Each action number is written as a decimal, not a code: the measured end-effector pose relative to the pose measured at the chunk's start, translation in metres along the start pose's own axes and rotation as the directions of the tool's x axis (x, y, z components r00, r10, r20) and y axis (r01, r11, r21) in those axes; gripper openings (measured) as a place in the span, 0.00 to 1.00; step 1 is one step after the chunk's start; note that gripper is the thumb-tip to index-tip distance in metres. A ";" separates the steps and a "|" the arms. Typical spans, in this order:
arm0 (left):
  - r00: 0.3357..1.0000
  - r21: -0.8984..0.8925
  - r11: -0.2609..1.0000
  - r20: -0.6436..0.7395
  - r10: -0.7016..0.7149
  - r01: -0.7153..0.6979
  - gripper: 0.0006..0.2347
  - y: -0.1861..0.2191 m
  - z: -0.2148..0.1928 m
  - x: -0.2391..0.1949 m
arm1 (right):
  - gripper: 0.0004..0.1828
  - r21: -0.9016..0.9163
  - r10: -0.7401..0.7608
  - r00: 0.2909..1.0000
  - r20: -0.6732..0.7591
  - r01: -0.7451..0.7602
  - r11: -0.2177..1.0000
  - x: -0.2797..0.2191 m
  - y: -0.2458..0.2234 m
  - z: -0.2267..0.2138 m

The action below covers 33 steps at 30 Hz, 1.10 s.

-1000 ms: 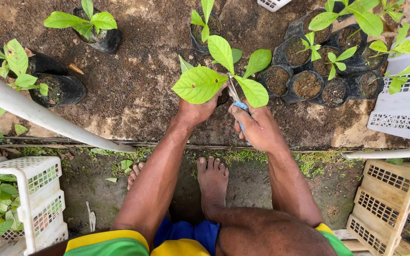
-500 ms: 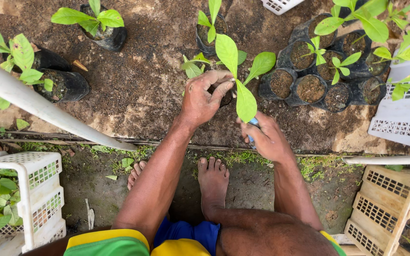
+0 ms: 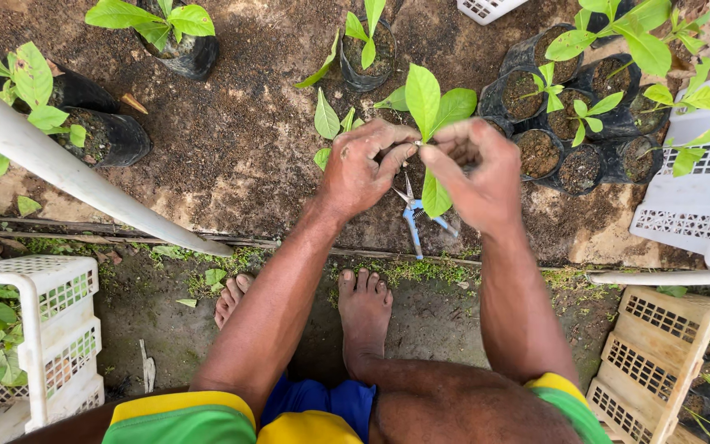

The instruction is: The person trims leaves from small potted seedlings using pruning shears, then places the trimmed plants into a white plastic crate. The person repeatedly picks up seedlings, cuts off leaves, and organizes them in the crate.

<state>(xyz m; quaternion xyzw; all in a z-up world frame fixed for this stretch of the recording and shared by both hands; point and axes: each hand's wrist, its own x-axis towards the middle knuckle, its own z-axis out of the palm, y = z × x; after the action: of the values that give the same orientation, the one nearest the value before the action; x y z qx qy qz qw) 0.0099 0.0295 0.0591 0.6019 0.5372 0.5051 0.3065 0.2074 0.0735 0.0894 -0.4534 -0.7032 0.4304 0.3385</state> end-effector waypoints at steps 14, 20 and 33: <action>0.956 -0.547 0.785 0.204 -0.212 0.291 0.07 -0.026 0.020 0.010 | 0.04 0.177 0.033 0.998 0.058 -0.043 0.983 0.015 0.012 0.000; 0.872 -0.579 0.653 0.363 -0.329 0.488 0.08 -0.042 0.022 0.013 | 0.04 0.326 0.038 0.998 0.053 -0.053 0.944 0.007 0.018 0.001; 0.801 -0.579 0.555 0.471 -0.371 0.597 0.11 -0.045 0.013 0.019 | 0.06 0.371 -0.016 0.994 0.110 -0.026 0.928 0.005 0.010 0.002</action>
<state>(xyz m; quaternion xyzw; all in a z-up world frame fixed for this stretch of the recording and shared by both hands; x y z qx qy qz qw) 0.0050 0.0600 0.0197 0.3319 0.3966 0.4687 0.7162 0.2075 0.0793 0.0799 -0.3582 -0.6258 0.5810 0.3775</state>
